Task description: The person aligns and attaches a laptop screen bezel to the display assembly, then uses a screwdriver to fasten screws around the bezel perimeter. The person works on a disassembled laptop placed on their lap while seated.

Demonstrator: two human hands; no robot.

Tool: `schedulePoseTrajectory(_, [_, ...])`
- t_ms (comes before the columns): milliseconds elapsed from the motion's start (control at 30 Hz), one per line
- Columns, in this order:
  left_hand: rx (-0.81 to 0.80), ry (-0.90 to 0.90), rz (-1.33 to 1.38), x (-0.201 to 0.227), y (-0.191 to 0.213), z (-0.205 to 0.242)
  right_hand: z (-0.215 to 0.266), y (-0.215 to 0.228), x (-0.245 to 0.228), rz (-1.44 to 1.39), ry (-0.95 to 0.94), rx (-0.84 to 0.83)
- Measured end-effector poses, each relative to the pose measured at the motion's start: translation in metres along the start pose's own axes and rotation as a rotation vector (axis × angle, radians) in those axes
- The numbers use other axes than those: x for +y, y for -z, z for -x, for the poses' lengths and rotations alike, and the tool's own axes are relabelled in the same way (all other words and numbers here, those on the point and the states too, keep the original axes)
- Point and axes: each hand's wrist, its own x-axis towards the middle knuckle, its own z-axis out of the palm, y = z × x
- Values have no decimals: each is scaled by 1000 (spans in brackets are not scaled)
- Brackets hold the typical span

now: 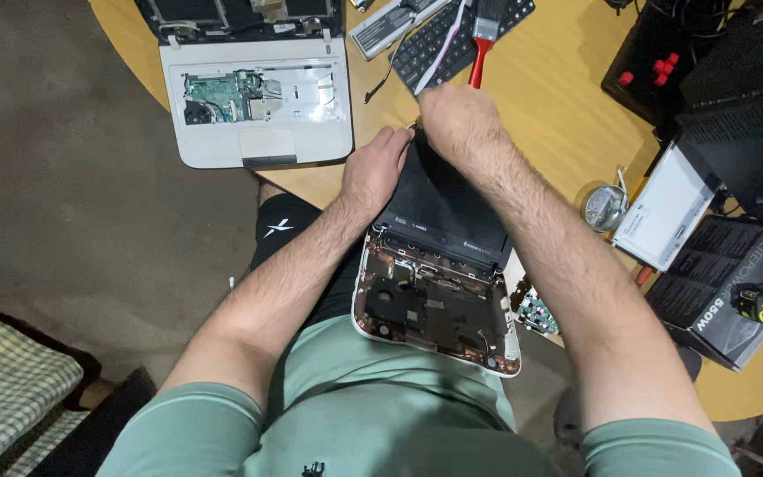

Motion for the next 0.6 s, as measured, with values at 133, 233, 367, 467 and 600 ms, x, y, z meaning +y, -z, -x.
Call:
schedulePoseTrajectory(133, [-16, 3, -33, -4, -5, 0, -16, -7, -2, -113, -263, -72])
schedulePoseTrajectory(233, [-39, 16, -37, -3, -5, -3, 14, 43, -9, -200, -240, -215])
schedulePoseTrajectory(367, [-19, 9, -51, -2, -4, -1, 6, 17, 9, -119, -87, -100])
schedulePoseTrajectory(467, [9, -4, -31, -1, -4, -1, -5, -7, 17, -59, 32, 91])
schedulePoseTrajectory(600, [17, -8, -47, -3, -6, -1, -7, 1, -4, -4, -60, 6])
